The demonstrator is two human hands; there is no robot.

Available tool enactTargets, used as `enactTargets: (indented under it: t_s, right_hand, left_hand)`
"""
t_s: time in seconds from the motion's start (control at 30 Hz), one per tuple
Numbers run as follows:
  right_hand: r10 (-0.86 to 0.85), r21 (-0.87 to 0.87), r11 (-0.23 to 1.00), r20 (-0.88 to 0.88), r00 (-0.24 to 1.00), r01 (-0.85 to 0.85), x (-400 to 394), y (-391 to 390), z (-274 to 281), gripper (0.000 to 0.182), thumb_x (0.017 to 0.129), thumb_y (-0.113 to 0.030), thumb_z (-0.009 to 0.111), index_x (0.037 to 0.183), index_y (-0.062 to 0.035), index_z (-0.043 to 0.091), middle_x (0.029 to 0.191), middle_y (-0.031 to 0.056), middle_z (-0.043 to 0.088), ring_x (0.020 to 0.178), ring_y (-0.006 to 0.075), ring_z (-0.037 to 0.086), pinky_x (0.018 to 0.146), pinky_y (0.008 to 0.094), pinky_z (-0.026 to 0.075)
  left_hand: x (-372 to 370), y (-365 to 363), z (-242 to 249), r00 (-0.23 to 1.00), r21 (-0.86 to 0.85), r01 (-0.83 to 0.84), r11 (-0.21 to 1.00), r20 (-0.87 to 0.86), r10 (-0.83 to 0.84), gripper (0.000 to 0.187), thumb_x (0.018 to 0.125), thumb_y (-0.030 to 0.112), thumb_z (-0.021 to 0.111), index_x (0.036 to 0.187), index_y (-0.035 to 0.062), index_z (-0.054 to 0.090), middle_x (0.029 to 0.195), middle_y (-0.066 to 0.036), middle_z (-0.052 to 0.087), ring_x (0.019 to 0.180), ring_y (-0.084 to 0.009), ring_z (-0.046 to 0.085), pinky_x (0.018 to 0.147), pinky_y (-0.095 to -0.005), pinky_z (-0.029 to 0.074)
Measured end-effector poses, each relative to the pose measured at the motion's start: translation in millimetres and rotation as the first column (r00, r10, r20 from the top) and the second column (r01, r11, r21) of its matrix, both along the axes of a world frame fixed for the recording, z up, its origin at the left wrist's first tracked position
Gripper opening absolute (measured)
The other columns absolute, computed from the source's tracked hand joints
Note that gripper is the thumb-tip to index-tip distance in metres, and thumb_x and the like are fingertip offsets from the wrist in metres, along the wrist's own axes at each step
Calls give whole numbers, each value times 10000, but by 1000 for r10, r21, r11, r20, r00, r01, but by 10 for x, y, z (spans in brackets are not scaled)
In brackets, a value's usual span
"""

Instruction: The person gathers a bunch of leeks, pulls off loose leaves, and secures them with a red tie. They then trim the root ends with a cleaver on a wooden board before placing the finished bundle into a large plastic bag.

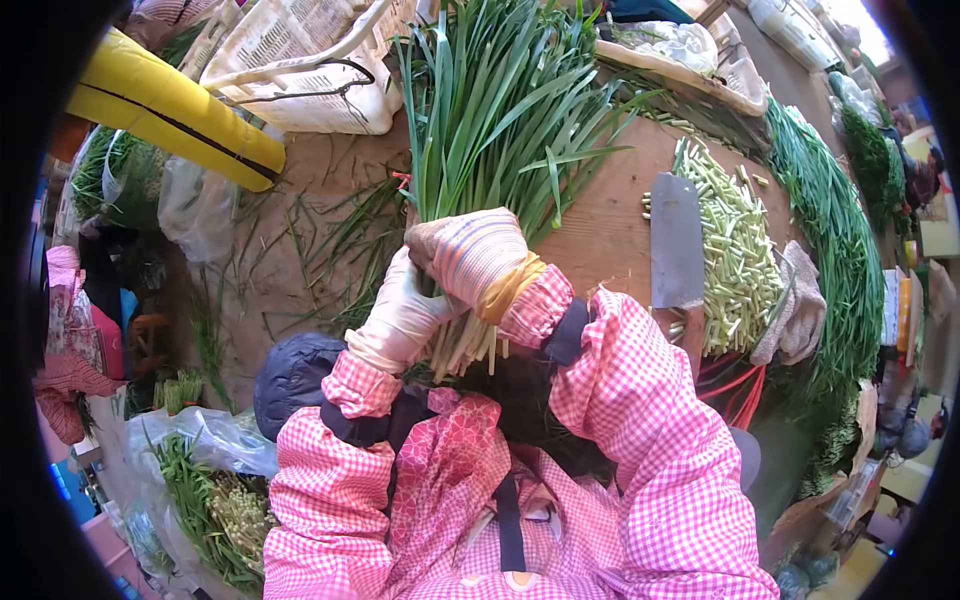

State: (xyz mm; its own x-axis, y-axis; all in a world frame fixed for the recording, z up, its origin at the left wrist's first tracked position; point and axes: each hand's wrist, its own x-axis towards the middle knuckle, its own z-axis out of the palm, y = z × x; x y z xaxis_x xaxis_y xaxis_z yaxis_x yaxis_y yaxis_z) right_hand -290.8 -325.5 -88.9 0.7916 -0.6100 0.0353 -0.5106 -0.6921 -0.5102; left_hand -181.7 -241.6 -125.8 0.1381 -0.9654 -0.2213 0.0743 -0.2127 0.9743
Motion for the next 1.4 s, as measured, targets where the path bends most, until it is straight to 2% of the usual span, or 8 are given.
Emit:
enactTargets:
  t_s: [0.13, 0.27, 0.4, 0.63, 0.8, 1.1, 1.3, 1.4]
  right_hand:
    - [-111, 134, 988, 245, 963, 80, -119, 1, -25, 191, 817, -259, 585, 921, -116, 656, 770, 107, 641, 700, 279, 624, 613, 345, 497]
    - [-409, 553, 823, 419, 811, 129, -342, -17, 42, 240, 815, -238, 635, 947, -39, 657, 784, 134, 653, 696, 198, 642, 648, 278, 496]
    - [-448, 528, 836, 503, 739, 148, -383, -22, 216, 228, 821, -211, 636, 946, -20, 653, 781, 114, 660, 712, 128, 623, 662, 260, 487]
    - [-78, -239, 930, 613, 786, 278, -597, 183, 811, 173, 768, -8, 628, 940, -10, 643, 826, 110, 664, 678, 179, 631, 594, 271, 489]
    - [-262, -297, 793, 624, 737, 533, -509, 431, 737, 171, 756, 5, 641, 926, -13, 635, 784, 99, 655, 623, 209, 623, 558, 290, 478]
    - [-759, 405, 639, 472, 449, 655, -276, 83, -290, 186, 824, -222, 617, 902, -61, 668, 721, 81, 624, 608, 198, 561, 556, 294, 438]
    - [-777, 533, 630, 448, 443, 566, -251, 111, -327, 155, 827, -136, 639, 931, -24, 665, 616, -13, 572, 435, 30, 423, 403, 202, 332]
    - [-704, 425, 707, 496, 508, 566, -316, 156, -210, 154, 834, -126, 625, 947, -28, 661, 631, -10, 579, 438, 37, 438, 405, 205, 345]
  left_hand:
    - [101, -6, 167, 861, -117, 193, 974, 496, -112, 766, 580, 243, 782, 1211, -9, 428, 1138, -172, 508, 1093, -272, 485, 940, -353, 386]
    - [373, -192, 475, 909, 52, 271, 961, -343, -238, 455, 844, 224, 617, 1211, 19, 441, 1104, -77, 548, 1008, -151, 527, 877, -285, 425]
    - [249, -299, 539, 726, 210, 489, 847, -637, -261, 534, 845, 239, 618, 1281, 35, 386, 1167, -67, 531, 1036, -146, 528, 907, -316, 426]
    - [258, -617, 1207, 734, 123, 632, 765, -409, -541, 657, 719, 120, 735, 1275, 2, 405, 1171, -63, 533, 1067, -159, 504, 957, -310, 371]
    - [260, -1124, 1389, 476, 253, 847, 467, 29, -879, 572, 710, 153, 756, 1200, 41, 483, 1059, -47, 586, 958, -121, 542, 861, -290, 440]
    - [255, -860, 808, 376, 416, 672, 613, 522, -766, 1207, 545, 557, 752, 1365, -96, 154, 1374, -267, 300, 1302, -310, 285, 1078, -346, 219]
    - [-164, -270, 150, 298, 31, 274, 961, 947, -116, 1166, 475, 436, 813, 1374, 9, 205, 1314, -185, 382, 1179, -312, 419, 997, -442, 331]
    - [-95, -326, 193, 308, 86, 368, 926, 928, -209, 982, 545, 301, 774, 1337, 0, 277, 1137, -168, 494, 964, -288, 536, 838, -415, 425]
